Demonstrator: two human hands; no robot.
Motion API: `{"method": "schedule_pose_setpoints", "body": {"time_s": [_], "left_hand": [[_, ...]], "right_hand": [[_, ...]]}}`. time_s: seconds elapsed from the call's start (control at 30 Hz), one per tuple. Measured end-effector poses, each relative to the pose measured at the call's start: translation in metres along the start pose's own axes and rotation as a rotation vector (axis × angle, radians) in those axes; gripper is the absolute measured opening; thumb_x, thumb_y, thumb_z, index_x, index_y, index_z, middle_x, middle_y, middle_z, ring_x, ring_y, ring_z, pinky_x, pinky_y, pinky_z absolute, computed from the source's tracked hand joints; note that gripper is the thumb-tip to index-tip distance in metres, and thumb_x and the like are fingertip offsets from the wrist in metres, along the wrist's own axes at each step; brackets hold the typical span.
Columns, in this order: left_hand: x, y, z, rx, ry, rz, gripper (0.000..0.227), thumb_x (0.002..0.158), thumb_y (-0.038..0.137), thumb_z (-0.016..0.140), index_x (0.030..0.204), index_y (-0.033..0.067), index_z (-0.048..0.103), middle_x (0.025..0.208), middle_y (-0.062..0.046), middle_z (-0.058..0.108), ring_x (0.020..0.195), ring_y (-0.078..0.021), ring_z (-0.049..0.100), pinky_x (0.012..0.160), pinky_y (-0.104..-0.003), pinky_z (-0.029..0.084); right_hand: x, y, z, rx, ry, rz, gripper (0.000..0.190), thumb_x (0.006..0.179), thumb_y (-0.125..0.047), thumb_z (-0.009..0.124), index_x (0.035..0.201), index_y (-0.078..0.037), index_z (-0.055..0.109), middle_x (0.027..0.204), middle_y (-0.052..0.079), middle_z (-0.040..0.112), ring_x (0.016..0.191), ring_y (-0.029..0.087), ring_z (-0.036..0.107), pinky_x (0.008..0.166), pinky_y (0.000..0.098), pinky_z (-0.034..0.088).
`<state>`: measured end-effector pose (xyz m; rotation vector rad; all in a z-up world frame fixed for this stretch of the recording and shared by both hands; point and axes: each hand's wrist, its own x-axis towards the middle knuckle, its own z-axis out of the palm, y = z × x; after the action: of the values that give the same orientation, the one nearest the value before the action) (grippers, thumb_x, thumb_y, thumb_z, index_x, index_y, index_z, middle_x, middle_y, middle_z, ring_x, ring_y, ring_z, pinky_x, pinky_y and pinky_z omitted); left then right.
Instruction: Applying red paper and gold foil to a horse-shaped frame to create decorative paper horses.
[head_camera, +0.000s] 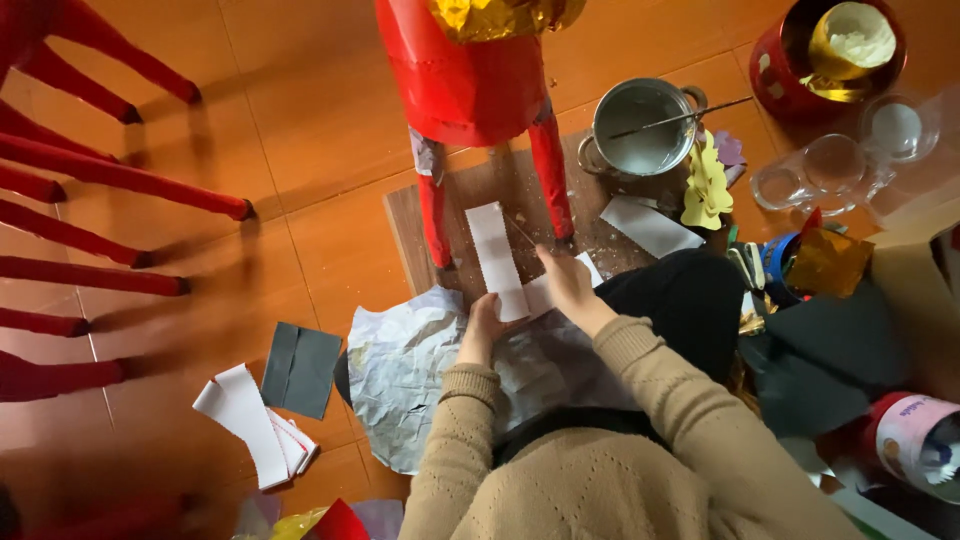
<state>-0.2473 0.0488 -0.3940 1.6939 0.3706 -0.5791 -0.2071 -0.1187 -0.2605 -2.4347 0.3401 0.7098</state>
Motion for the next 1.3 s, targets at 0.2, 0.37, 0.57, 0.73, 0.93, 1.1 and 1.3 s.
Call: {"method": "schedule_pose_setpoints", "body": {"time_s": [0.2,0.37,0.57,0.73,0.93,1.1,1.3], "left_hand": [[0.052,-0.066,0.002,0.684,0.012,0.232,0.098,0.046,0.04,0.096,0.131,0.0126,0.054,0.127,-0.01,0.062,0.122,-0.0282,0.057,0.102,-0.035,0.051],[0.015,-0.02,-0.002,0.463,0.001,0.201,0.076,0.059,0.034,0.089,0.119,-0.0024,0.06,0.116,-0.025,0.061,0.116,-0.0431,0.055,0.103,-0.05,0.05],[0.051,-0.026,0.007,1.168,-0.142,0.485,0.075,0.064,0.048,0.073,0.13,0.0165,0.053,0.122,-0.013,0.063,0.121,-0.0327,0.054,0.106,-0.05,0.032],[0.03,0.056,0.003,1.37,-0.13,0.509,0.057,0.086,0.048,0.056,0.132,0.0154,0.046,0.124,-0.008,0.064,0.121,-0.0237,0.053,0.111,-0.042,0.022],[0.077,0.038,0.01,1.102,-0.072,0.371,0.076,0.086,0.051,0.038,0.143,0.0027,0.032,0.135,-0.004,0.052,0.135,-0.0155,0.037,0.118,-0.026,0.018],[0.021,0.093,0.006,0.58,0.223,0.286,0.082,0.062,0.051,0.086,0.127,0.0161,0.05,0.115,-0.001,0.07,0.102,-0.0182,0.067,0.09,-0.028,0.05],[-0.004,0.114,-0.005,0.76,0.147,0.473,0.065,0.08,0.057,0.069,0.119,0.0093,0.05,0.11,-0.001,0.067,0.112,-0.0135,0.061,0.093,-0.022,0.047]], "right_hand": [[0.044,0.015,0.051,-0.153,0.365,-0.536,0.029,0.091,0.002,0.049,0.106,-0.008,0.071,0.096,0.023,0.072,0.098,0.039,0.069,0.085,0.0442,0.056],[0.009,0.02,0.006,0.12,0.094,-0.202,0.048,0.095,-0.002,0.039,0.139,-0.012,0.054,0.121,0.03,0.063,0.116,0.043,0.059,0.096,0.0544,0.049],[-0.027,0.089,0.003,0.109,0.392,-0.525,0.028,0.091,-0.007,0.05,0.108,-0.01,0.072,0.089,0.021,0.072,0.092,0.04,0.066,0.077,0.0469,0.054],[-0.078,0.133,0.021,0.043,0.341,-0.568,0.045,0.081,-0.002,0.053,0.122,-0.016,0.064,0.105,0.015,0.068,0.096,0.033,0.067,0.083,0.041,0.053],[-0.1,0.14,0.026,0.117,0.241,-0.596,0.059,0.08,-0.001,0.057,0.135,-0.019,0.056,0.106,0.008,0.065,0.091,0.028,0.066,0.086,0.0342,0.049],[-0.096,0.15,0.006,0.117,0.314,-0.526,0.062,0.079,0.002,0.057,0.135,-0.026,0.058,0.083,0.002,0.058,0.069,0.023,0.065,0.067,0.0314,0.051],[-0.049,0.176,-0.063,-0.065,0.78,-0.451,0.052,0.083,0.0,0.06,0.129,-0.024,0.062,0.067,0.003,0.055,0.054,0.024,0.057,0.054,0.04,0.048]]}}
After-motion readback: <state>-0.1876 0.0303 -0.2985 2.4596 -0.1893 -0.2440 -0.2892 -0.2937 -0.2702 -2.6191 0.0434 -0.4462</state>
